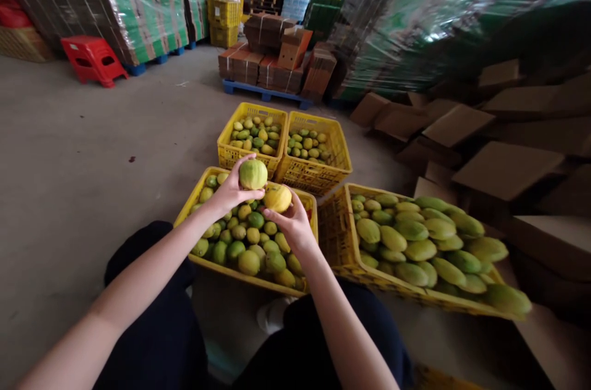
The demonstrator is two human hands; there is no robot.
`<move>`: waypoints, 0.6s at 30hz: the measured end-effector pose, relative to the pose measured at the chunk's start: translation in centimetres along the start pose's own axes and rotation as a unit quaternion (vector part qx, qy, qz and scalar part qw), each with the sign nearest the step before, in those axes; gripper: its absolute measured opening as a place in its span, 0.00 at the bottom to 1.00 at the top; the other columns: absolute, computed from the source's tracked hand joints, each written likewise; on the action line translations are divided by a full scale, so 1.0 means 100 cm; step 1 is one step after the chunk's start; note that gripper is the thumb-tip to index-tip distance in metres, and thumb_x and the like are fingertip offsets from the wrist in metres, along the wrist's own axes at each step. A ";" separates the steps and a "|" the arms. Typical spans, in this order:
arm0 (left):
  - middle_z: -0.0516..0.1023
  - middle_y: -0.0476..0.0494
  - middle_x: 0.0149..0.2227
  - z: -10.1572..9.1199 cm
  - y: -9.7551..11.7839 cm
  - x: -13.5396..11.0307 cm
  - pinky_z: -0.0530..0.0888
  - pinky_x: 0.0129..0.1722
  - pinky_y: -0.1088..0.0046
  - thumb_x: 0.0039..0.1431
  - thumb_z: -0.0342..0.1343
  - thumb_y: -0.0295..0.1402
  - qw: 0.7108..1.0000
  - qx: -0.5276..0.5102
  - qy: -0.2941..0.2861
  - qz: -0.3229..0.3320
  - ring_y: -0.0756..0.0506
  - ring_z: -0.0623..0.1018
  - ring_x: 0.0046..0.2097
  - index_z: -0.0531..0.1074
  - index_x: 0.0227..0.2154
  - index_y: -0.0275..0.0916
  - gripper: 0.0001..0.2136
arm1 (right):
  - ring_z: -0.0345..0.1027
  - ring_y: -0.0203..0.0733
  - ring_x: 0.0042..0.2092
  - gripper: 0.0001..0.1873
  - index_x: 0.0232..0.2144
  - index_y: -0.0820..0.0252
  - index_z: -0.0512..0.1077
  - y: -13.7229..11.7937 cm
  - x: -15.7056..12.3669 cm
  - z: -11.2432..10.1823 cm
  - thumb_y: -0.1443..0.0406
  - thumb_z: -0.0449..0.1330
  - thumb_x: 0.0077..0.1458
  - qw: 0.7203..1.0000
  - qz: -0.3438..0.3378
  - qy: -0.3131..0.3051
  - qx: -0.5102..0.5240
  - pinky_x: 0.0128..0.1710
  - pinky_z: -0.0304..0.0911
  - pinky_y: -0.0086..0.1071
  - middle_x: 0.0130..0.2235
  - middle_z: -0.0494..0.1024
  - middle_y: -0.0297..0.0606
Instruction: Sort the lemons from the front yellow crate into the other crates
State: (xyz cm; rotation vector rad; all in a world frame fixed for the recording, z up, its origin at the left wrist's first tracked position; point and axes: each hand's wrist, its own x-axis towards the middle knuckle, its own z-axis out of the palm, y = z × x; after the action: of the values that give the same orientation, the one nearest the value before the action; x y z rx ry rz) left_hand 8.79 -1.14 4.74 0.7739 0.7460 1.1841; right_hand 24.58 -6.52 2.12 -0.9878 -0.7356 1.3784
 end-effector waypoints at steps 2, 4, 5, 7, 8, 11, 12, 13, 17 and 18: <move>0.78 0.44 0.49 -0.005 0.000 0.003 0.80 0.48 0.69 0.34 0.69 0.12 0.999 0.034 -0.012 0.030 0.41 0.82 0.48 0.73 0.57 0.47 0.43 | 0.77 0.45 0.47 0.42 0.52 0.51 0.69 0.000 -0.001 -0.002 0.68 0.78 0.32 0.999 -0.023 -0.005 -0.036 0.49 0.75 0.37 0.48 0.81 0.34; 0.77 0.44 0.52 -0.009 0.000 0.004 0.80 0.51 0.64 0.36 0.72 0.17 0.994 0.089 -0.049 0.046 0.40 0.82 0.50 0.71 0.58 0.48 0.42 | 0.77 0.48 0.51 0.47 0.56 0.50 0.67 -0.002 -0.001 -0.004 0.66 0.78 0.33 0.995 -0.053 -0.011 -0.079 0.50 0.76 0.40 0.51 0.79 0.37; 0.76 0.44 0.53 -0.011 0.000 0.005 0.80 0.52 0.62 0.37 0.73 0.20 0.988 0.120 -0.077 0.053 0.39 0.81 0.50 0.69 0.59 0.49 0.42 | 0.76 0.49 0.52 0.49 0.58 0.50 0.66 -0.004 -0.001 -0.006 0.64 0.79 0.33 0.992 -0.071 -0.013 -0.104 0.50 0.76 0.41 0.53 0.78 0.38; 0.73 0.42 0.57 -0.014 0.000 0.004 0.80 0.51 0.59 0.41 0.74 0.27 0.973 0.179 -0.130 0.071 0.38 0.81 0.53 0.66 0.60 0.50 0.41 | 0.75 0.51 0.53 0.52 0.61 0.50 0.63 -0.006 -0.001 -0.010 0.61 0.79 0.35 0.981 -0.110 -0.014 -0.161 0.49 0.76 0.42 0.55 0.77 0.41; 0.71 0.41 0.60 -0.015 0.000 0.003 0.80 0.51 0.59 0.43 0.74 0.29 0.963 0.206 -0.148 0.088 0.37 0.79 0.55 0.65 0.60 0.51 0.40 | 0.75 0.52 0.53 0.52 0.62 0.51 0.62 -0.008 -0.001 -0.013 0.60 0.78 0.36 0.972 -0.132 -0.011 -0.194 0.49 0.77 0.42 0.55 0.76 0.42; 0.66 0.39 0.66 -0.017 0.004 -0.003 0.79 0.53 0.58 0.46 0.74 0.34 0.918 0.315 -0.162 0.178 0.35 0.74 0.62 0.65 0.60 0.49 0.38 | 0.74 0.53 0.54 0.51 0.63 0.51 0.61 -0.011 -0.002 -0.020 0.59 0.77 0.39 0.935 -0.196 -0.003 -0.296 0.48 0.76 0.43 0.58 0.74 0.44; 0.67 0.38 0.65 -0.018 0.005 -0.005 0.78 0.55 0.58 0.46 0.74 0.35 0.894 0.361 -0.157 0.215 0.35 0.73 0.63 0.65 0.60 0.48 0.37 | 0.73 0.53 0.55 0.50 0.63 0.51 0.61 -0.012 -0.003 -0.021 0.59 0.77 0.41 0.920 -0.219 -0.001 -0.325 0.49 0.76 0.44 0.60 0.73 0.45; 0.69 0.38 0.64 -0.018 0.007 -0.007 0.76 0.57 0.58 0.47 0.74 0.35 0.866 0.407 -0.151 0.250 0.35 0.73 0.63 0.65 0.60 0.46 0.37 | 0.72 0.54 0.56 0.48 0.64 0.51 0.61 -0.012 -0.004 -0.023 0.59 0.76 0.42 0.905 -0.241 0.002 -0.350 0.51 0.75 0.45 0.61 0.72 0.45; 0.75 0.38 0.58 -0.024 0.008 -0.013 0.75 0.59 0.60 0.52 0.71 0.36 0.756 0.530 -0.150 0.353 0.37 0.77 0.58 0.64 0.61 0.45 0.35 | 0.66 0.55 0.63 0.47 0.66 0.50 0.58 -0.008 -0.006 -0.028 0.60 0.73 0.47 0.872 -0.296 0.012 -0.389 0.57 0.70 0.48 0.65 0.66 0.47; 0.74 0.37 0.59 -0.025 0.008 -0.015 0.75 0.59 0.59 0.53 0.71 0.35 0.736 0.543 -0.150 0.375 0.37 0.77 0.59 0.63 0.61 0.45 0.34 | 0.64 0.55 0.64 0.47 0.66 0.50 0.58 -0.007 -0.005 -0.029 0.60 0.73 0.47 0.873 -0.300 0.013 -0.385 0.58 0.69 0.48 0.66 0.65 0.47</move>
State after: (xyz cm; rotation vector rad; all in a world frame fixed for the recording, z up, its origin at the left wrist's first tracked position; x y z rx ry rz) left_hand 6.01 -2.09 4.17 2.3772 0.8489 1.1842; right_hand 27.43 -7.40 1.57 -1.2263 -1.4870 0.5004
